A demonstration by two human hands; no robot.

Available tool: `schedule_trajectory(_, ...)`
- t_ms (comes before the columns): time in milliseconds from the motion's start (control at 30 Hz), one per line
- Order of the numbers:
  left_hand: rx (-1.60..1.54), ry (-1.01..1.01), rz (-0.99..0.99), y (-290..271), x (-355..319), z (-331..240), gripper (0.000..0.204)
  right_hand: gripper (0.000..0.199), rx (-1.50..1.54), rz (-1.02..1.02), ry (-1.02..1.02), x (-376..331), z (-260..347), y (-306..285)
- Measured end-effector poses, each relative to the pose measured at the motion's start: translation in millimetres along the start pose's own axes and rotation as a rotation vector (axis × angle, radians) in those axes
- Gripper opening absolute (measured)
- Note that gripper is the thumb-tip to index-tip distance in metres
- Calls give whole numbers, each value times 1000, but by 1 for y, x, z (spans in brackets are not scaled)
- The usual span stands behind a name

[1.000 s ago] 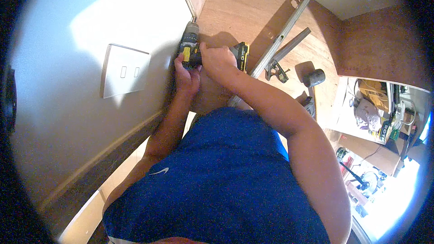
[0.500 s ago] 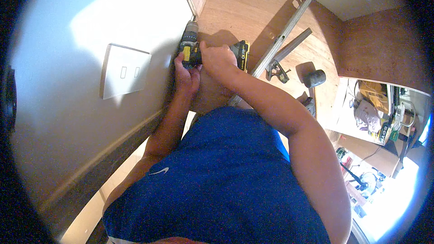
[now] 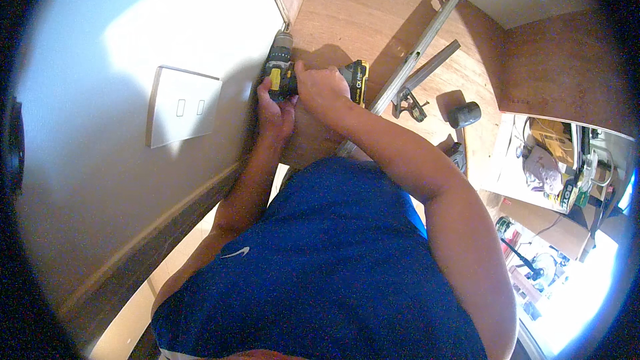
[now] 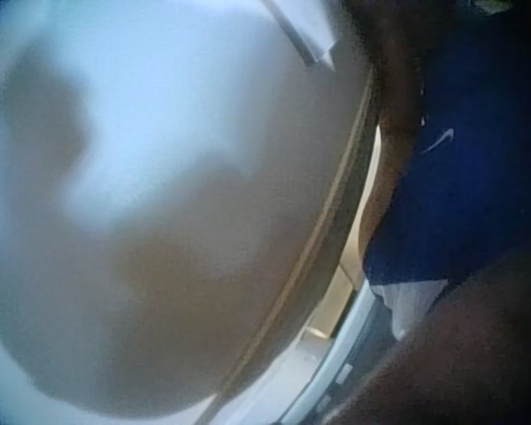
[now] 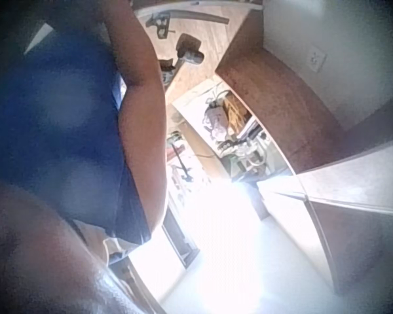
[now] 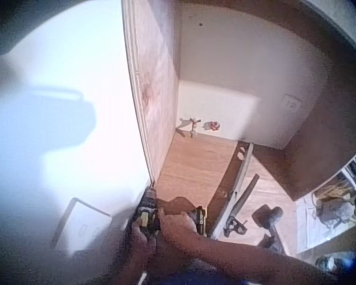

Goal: The person assembles a wooden cabinet using a cordless drill and a hammer. They secure wooden panels together by driving screws into pre-drilled holes and use a hammer to tap joints into alignment. The person works on the cabinet frame and attaches a white door panel to the structure.

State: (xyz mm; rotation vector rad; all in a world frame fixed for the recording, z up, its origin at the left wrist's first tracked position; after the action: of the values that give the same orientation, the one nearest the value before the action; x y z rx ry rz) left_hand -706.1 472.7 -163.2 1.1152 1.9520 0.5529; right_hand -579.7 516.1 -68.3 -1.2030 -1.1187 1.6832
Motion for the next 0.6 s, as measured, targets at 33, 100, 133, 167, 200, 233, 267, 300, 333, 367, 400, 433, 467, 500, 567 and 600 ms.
schedule_trajectory(33, -1, 1, 8, 1, 0, 0, 36, 31, 2, 8, 3, -1, 0, -2)
schedule_trajectory(100, 3, 4, 11, 3, -1, -2, 35, 31, 3, 22, 14, 0, 1, -3)
schedule_trajectory(133, 4, 5, 12, 2, -1, -1, 35, 31, -1, 30, 20, 1, 1, -3)
schedule_trajectory(167, 3, 2, 1, 1, -1, 0, 36, 31, -4, 37, 26, 1, 1, -3)
schedule_trajectory(200, 3, -2, -9, 1, -1, 0, 36, 29, -11, 39, 27, 1, 2, -3)
schedule_trajectory(233, 3, -6, -19, -1, 0, 1, 36, 27, -17, 41, 30, 0, 3, -4)
schedule_trajectory(267, 16, -2, -7, -2, 2, 1, 36, 25, -24, 42, 32, 0, 4, -5)
schedule_trajectory(300, 29, 2, 4, -2, 3, 1, 36, 25, -12, 31, 31, -1, 4, -5)
schedule_trajectory(333, 43, 3, 15, 2, 1, -1, 36, 25, -2, 20, 33, -1, 3, -4)
schedule_trajectory(367, 46, 0, -1, 6, -1, -2, 35, 25, 9, 10, 36, -1, 1, -4)
schedule_trajectory(400, 49, -3, -18, 11, -3, -1, 35, 28, 6, 8, 38, -1, 0, -3)
schedule_trajectory(433, 54, -2, -38, 13, -4, -3, 34, 30, 6, 8, 35, 0, 0, -3)
schedule_trajectory(467, 62, -4, -31, 13, -4, -3, 35, 33, 5, 7, 32, 1, 0, -3)
schedule_trajectory(500, 69, -5, -23, 13, -4, -4, 35, 30, 15, 7, 30, 0, 0, -4)
schedule_trajectory(567, 64, -3, -28, 9, -1, -2, 36, 24, 36, 5, 22, -3, 2, -11)
schedule_trajectory(600, 50, 0, -41, 7, 0, 1, 35, 24, 42, -3, 16, -2, 2, -10)
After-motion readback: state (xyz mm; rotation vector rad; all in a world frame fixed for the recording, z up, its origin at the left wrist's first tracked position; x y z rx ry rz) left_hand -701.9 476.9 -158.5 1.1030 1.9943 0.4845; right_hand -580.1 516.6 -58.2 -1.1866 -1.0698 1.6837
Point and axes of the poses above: each hand's wrist, its own x-axis towards the middle knuckle, its own y-axis out of the palm, z = x × y, the point moved 2 cm from there along x, towards the middle knuckle, and after that the axes turned 11 degrees about y, right-handed, at the moved point
